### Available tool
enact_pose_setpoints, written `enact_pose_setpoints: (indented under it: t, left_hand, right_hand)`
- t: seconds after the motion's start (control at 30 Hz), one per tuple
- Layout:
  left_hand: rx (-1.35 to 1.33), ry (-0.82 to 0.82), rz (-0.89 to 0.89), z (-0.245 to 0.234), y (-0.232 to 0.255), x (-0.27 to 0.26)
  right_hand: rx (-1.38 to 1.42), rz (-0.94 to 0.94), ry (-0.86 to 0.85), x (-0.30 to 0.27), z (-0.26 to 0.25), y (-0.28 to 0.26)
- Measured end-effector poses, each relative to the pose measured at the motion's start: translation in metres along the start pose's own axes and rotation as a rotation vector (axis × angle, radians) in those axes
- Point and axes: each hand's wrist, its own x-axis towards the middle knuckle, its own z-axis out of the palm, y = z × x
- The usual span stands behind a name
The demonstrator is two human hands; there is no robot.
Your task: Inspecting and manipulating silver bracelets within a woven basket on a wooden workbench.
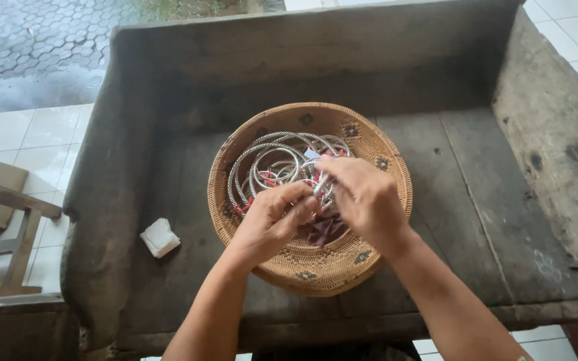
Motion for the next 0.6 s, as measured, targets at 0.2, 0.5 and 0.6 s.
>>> enact_pose_setpoints:
  t: [0.2, 0.5, 0.6]
  left_hand:
    - [-0.055, -0.02, 0.057, 0.006, -0.002, 0.0]
    - [-0.352, -0.035, 0.008, 0.016, -0.006, -0.005]
    - [-0.285, 0.01, 0.045, 0.016, -0.016, -0.004]
  right_hand:
    - [0.198, 0.223, 0.026, -0.005, 0.003, 0.007]
    - [-0.242, -0.203, 0.074, -0.006, -0.008, -0.011]
    - [-0.333, -0.276, 0.045, -0.005, -0.009, -0.022]
